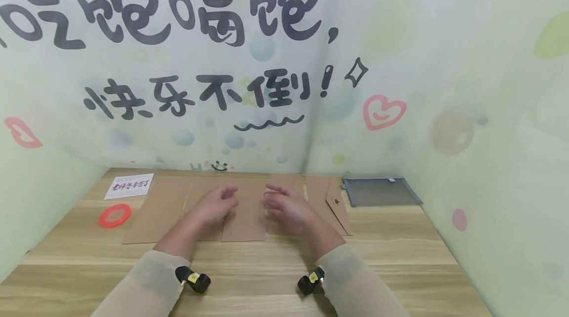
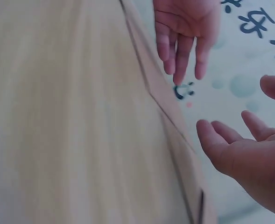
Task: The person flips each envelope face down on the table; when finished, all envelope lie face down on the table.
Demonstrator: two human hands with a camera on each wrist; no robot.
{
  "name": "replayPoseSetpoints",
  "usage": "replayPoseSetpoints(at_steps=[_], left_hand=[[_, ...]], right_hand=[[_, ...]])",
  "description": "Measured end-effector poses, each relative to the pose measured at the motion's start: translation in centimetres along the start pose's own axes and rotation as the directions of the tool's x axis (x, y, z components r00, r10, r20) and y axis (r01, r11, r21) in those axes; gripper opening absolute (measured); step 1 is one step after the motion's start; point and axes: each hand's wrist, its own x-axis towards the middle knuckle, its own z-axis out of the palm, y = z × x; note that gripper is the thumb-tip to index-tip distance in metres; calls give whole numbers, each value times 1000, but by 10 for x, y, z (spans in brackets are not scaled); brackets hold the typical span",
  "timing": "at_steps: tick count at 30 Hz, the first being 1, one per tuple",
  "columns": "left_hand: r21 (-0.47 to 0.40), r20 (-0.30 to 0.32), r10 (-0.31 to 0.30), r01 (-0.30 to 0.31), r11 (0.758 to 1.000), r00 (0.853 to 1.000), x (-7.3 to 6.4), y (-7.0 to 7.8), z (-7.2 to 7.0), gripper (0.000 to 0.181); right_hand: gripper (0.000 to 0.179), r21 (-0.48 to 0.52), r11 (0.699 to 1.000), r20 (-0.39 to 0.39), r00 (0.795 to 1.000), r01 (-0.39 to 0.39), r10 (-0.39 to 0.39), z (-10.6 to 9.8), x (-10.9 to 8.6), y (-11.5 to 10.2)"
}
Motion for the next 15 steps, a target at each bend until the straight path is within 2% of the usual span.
replayPoseSetpoints(at_steps=[4, 8, 12, 15], left_hand=[[-132, -30, 50, -54, 990, 998, 3, 5, 12, 53], [-250, -16, 49, -52, 967, 999, 4, 13, 31, 54], [-295, -3, 51, -50, 954, 999, 3, 23, 47, 54], [-321, -3, 55, -53, 946, 999, 2, 30, 57, 54]], right_hand=[[54, -34, 999, -46, 998, 30, -31, -14, -12, -9], [52, -90, 996, -70, 997, 25, -31, -31, -27, -12], [55, -144, 989, -82, 996, 30, -42, -48, -36, -12], [56, -138, 990, -90, 995, 26, -38, -59, -40, -11]])
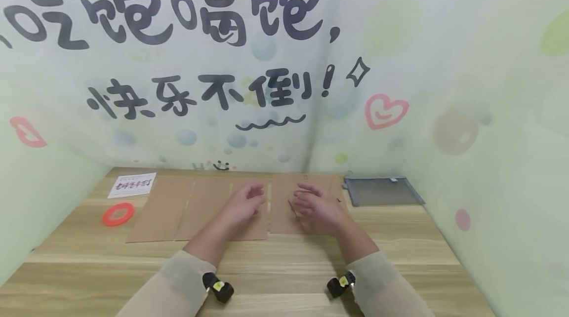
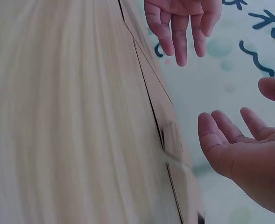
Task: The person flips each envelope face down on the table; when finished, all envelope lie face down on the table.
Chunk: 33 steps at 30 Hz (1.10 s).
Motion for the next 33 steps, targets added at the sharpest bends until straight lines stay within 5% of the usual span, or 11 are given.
replayPoseSetpoints(at_steps=[17, 25, 33], left_hand=[[-129, 15, -31, 33, 991, 999, 1, 9, 47, 58], [39, 8, -44, 44, 998, 999, -8, 9, 42, 60], [41, 34, -52, 50, 998, 998, -8, 9, 41, 56]], right_hand=[[60, -21, 998, -49, 997, -61, 60, -38, -11, 14], [60, 7, 998, -9, 998, -63, 64, -31, -6, 20], [56, -4, 996, -44, 995, -85, 85, -31, -10, 16]])
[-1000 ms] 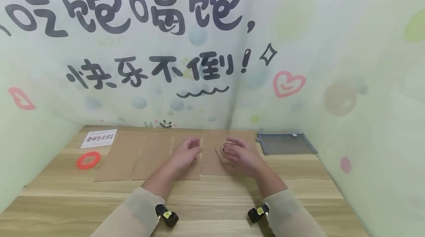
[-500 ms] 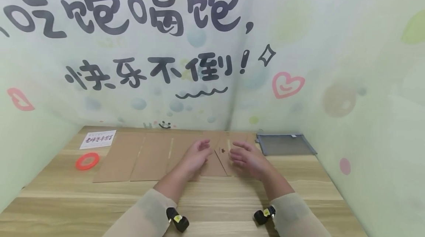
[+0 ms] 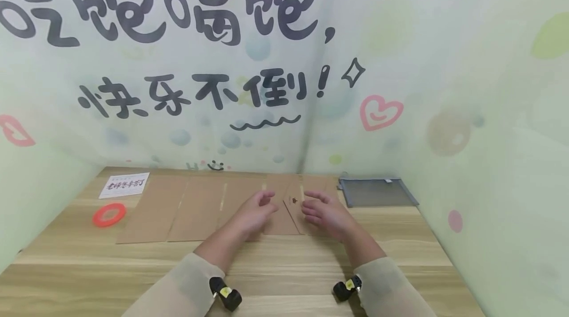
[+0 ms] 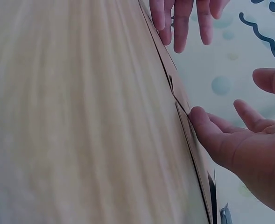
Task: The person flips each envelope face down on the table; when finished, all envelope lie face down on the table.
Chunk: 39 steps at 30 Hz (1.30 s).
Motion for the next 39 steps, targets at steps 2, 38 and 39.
replayPoseSetpoints(at_steps=[2, 38, 39], left_hand=[[-2, -1, 12, -12, 1000, 1000, 1, 0, 0, 55], [-163, 147, 73, -49, 985, 986, -8, 10, 7, 53], [-174, 147, 79, -53, 983, 986, -8, 11, 8, 53]], right_hand=[[57, -1, 1000, 11, 1000, 6, -6, -1, -1, 0], [69, 3, 995, 200, 975, 102, -101, 27, -17, -21], [69, 3, 995, 197, 975, 102, -100, 29, -18, -21]])
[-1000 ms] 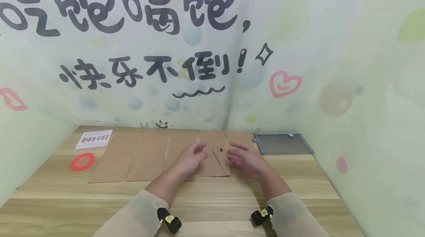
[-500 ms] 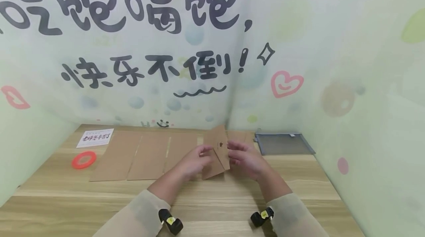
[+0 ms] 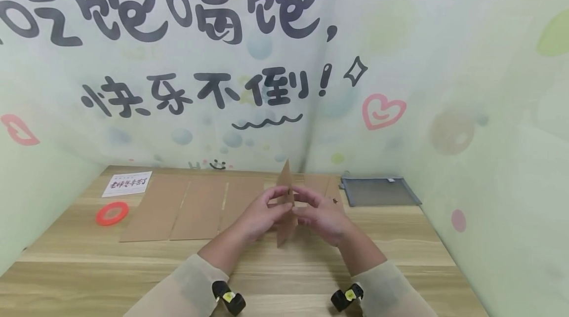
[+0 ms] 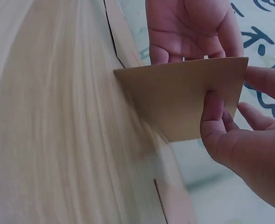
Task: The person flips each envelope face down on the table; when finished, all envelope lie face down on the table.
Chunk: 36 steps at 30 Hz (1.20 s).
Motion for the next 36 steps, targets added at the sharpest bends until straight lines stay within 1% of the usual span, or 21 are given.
replayPoseSetpoints(at_steps=[5, 10, 13, 16, 19, 21, 24, 28, 31, 36], left_hand=[[-57, -1, 21, -21, 998, 1000, -2, 3, 2, 53], [-95, -11, 27, -28, 995, 1000, -1, 3, 2, 56], [-113, -31, 20, -24, 993, 999, 1, 3, 1, 54], [-113, -65, 15, -22, 993, 998, 3, 3, 1, 51], [-129, -91, 19, -31, 991, 996, 5, 4, 0, 52], [-136, -109, 17, -32, 990, 994, 5, 3, 0, 53], [-121, -147, 16, -34, 992, 989, 7, 2, -2, 54], [-62, -194, 27, -40, 997, 981, 9, 0, -8, 57], [-17, -205, 23, -28, 999, 978, 9, -2, -14, 60], [61, -200, 7, 5, 998, 980, 10, -5, -23, 67]], right_hand=[[68, -14, 1000, -24, 1000, -10, 9, 7, -1, -2], [69, -29, 1000, -12, 1000, -4, 4, 10, -1, -2], [69, -21, 1000, 1, 1000, -8, 8, 10, -1, -1], [70, -10, 1000, 9, 1000, -21, 21, 9, -1, 2], [71, -4, 999, 15, 999, -38, 38, 6, 1, 6], [70, 5, 998, 1, 998, -59, 59, 4, 2, 8], [68, 16, 996, -34, 995, -92, 93, -1, 3, 12], [65, 40, 992, -84, 989, -120, 123, -7, 4, 14], [64, 49, 992, -91, 989, -116, 120, -10, 4, 15], [64, 62, 992, -96, 989, -108, 114, -14, 4, 15]])
